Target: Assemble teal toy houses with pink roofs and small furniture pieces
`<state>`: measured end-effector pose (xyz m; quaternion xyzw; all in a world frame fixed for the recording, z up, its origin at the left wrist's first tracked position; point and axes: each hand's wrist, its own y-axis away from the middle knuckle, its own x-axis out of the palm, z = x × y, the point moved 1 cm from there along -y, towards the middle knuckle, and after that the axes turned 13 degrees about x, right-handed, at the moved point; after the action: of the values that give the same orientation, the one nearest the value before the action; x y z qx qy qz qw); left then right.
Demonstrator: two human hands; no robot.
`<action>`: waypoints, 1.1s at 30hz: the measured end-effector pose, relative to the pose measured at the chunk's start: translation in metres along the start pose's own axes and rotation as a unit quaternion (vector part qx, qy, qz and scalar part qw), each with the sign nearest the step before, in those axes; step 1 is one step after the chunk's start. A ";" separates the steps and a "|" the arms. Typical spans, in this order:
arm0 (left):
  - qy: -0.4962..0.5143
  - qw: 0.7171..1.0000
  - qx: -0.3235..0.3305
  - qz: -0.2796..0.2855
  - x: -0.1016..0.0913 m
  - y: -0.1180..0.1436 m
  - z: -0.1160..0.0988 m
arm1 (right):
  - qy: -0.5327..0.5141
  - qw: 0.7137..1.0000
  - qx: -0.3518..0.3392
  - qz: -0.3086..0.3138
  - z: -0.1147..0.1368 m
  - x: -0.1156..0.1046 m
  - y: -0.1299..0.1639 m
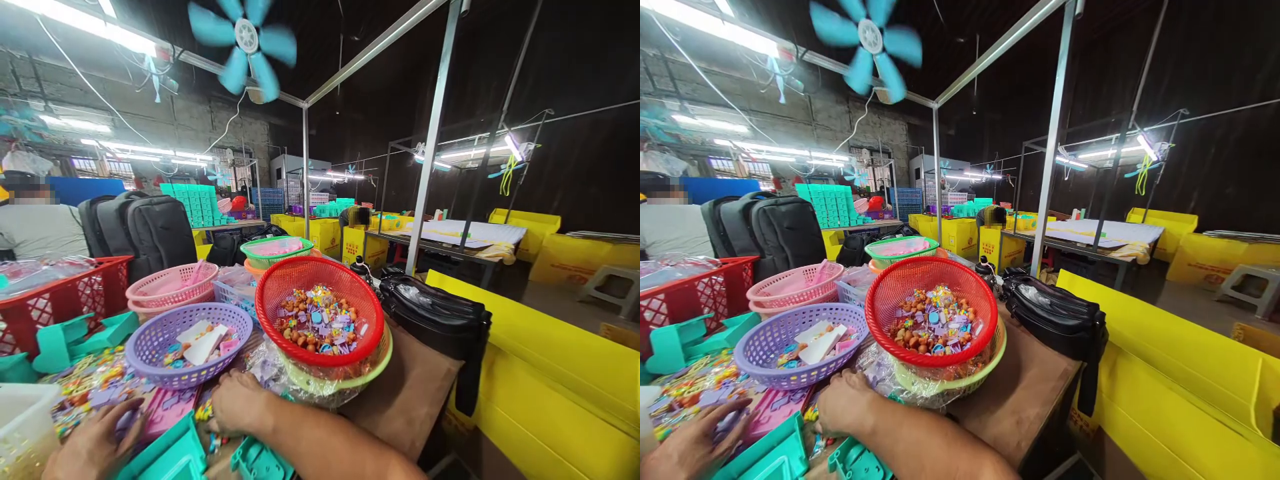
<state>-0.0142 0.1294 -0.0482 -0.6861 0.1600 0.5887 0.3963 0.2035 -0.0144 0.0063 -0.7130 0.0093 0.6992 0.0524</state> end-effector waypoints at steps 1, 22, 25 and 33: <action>-0.010 1.000 -0.006 -0.012 -0.005 0.001 -0.003 | -0.004 1.000 -0.001 0.000 0.000 -0.001 0.000; 0.152 0.963 0.206 -0.090 -0.044 0.003 -0.080 | -0.160 0.984 -0.076 -0.011 -0.006 0.007 0.001; 0.141 0.970 0.189 -0.064 -0.047 0.005 -0.085 | -0.193 0.977 -0.090 -0.013 -0.008 0.006 0.003; 0.124 0.974 0.187 -0.034 -0.046 0.008 -0.092 | -0.227 0.965 -0.132 0.001 -0.013 0.024 0.003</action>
<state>0.0314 0.0453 -0.0093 -0.6728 0.2915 0.4447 0.5144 0.2162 -0.0170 -0.0178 -0.5363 -0.0939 0.8377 -0.0421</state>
